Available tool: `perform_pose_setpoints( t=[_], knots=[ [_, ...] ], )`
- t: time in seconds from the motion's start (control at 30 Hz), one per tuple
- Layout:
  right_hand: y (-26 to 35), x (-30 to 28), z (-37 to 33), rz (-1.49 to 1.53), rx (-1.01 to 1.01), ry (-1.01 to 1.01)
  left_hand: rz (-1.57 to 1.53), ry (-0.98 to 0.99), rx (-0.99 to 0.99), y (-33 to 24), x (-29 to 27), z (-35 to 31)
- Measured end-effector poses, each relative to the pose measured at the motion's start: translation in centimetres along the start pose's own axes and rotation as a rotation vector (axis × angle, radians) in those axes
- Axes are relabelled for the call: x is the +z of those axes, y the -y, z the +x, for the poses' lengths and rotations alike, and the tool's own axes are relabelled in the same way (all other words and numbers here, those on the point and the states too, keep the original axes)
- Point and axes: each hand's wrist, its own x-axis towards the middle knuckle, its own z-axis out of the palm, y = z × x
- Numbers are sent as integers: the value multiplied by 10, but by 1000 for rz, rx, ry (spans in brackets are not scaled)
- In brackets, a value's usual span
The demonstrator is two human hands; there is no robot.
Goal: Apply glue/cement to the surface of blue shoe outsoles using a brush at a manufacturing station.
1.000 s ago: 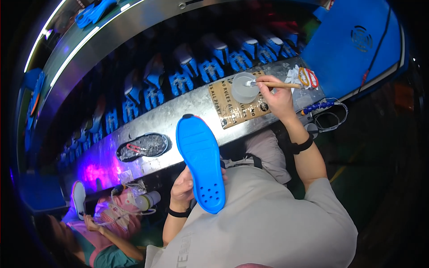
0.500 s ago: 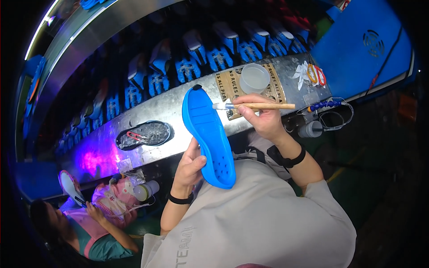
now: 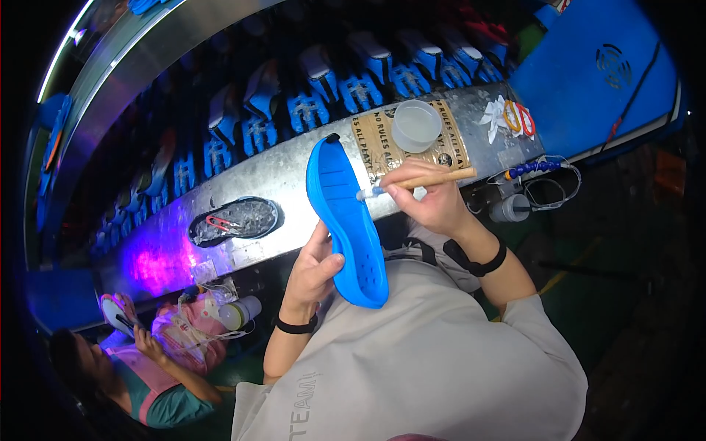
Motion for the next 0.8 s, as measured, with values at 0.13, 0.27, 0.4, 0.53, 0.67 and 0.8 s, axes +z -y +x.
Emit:
perform_pose_setpoints(
  t=[0.13, 0.27, 0.4, 0.53, 0.67, 0.8],
  knots=[
    [-3, 4, 11, 81, 28, -122, 49, 45, -30, -1, -2, -2],
    [-1, 6, 18, 81, -22, -203, 79, 15, -15, -7, 5, -5],
    [0, 7, 15, 0, -109, -154, 84, 2, 3, -9, 0, -6],
    [6, 8, 8, -18, -103, -26, 102, 5, 30, -13, -5, -2],
    [11, 9, 1, -1, -108, 21, 134, -56, 103, -17, 0, -1],
    [15, 5, -3, -10, -129, 55, 138, -36, 101, -15, -5, -2]
  ],
)
